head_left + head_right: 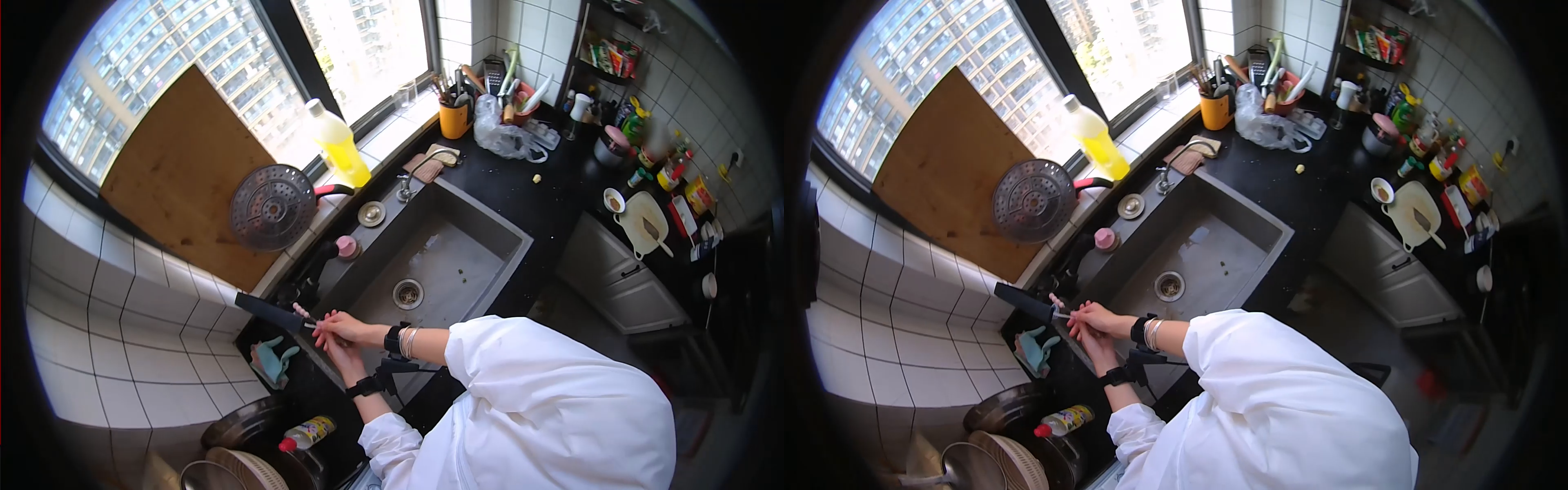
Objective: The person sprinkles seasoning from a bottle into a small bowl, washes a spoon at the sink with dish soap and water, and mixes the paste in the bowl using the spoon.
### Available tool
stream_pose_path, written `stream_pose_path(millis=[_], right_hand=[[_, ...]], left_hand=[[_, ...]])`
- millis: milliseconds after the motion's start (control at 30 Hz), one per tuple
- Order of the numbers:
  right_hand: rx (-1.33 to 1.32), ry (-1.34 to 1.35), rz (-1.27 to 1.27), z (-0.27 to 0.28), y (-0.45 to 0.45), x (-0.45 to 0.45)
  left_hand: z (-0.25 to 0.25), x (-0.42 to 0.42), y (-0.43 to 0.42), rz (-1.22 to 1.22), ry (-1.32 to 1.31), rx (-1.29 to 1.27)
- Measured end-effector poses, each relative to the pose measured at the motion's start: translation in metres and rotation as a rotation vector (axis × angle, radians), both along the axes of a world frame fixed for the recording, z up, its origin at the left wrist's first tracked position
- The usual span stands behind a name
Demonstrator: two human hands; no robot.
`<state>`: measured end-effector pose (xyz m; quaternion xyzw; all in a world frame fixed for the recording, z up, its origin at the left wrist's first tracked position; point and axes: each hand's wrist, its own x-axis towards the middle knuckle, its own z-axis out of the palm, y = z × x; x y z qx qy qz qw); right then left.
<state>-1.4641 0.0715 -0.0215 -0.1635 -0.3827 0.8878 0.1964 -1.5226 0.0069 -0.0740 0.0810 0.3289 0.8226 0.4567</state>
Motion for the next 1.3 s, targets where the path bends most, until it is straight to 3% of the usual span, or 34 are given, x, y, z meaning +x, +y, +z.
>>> stream_pose_path(millis=[133, 300, 400, 500, 600, 700, 800, 967, 1200, 1233, 1300], right_hand=[[0.005, -0.187, -0.083, -0.003, -0.004, 0.004], [0.246, -0.326, -0.116, -0.016, -0.006, 0.000], [0.279, -0.267, -0.136, -0.011, -0.009, -0.001], [0.125, -0.143, -0.072, -0.010, -0.007, -0.005], [0.054, -0.105, -0.041, -0.008, -0.004, -0.003], [0.205, -0.239, 0.020, 0.005, 0.001, 0.007], [0.314, -0.207, -0.047, -0.012, 0.001, -0.003], [0.178, -0.127, -0.016, -0.006, 0.002, 0.000], [0.321, -0.291, 0.004, 0.015, 0.009, 0.013], [0.382, -0.244, -0.052, -0.014, 0.012, -0.004], [0.422, -0.222, -0.032, -0.018, 0.014, -0.003]], left_hand=[[0.013, 0.009, -0.005, 0.032, 0.000, -0.107], [0.014, 0.013, -0.012, -0.001, -0.058, -0.060], [-0.020, -0.005, -0.014, 0.034, -0.061, -0.022], [0.001, 0.004, -0.019, 0.082, -0.117, -0.218], [-0.008, -0.001, -0.016, 0.079, -0.043, -0.108], [-0.003, -0.002, -0.017, 0.020, 0.041, -0.066], [0.016, 0.013, -0.016, 0.077, 0.044, -0.088], [0.001, 0.009, -0.017, 0.137, 0.051, -0.231], [0.030, 0.024, -0.015, 0.162, 0.145, -0.328], [0.030, 0.025, -0.015, 0.168, 0.153, -0.361], [0.038, 0.032, -0.015, 0.206, 0.161, -0.380]])
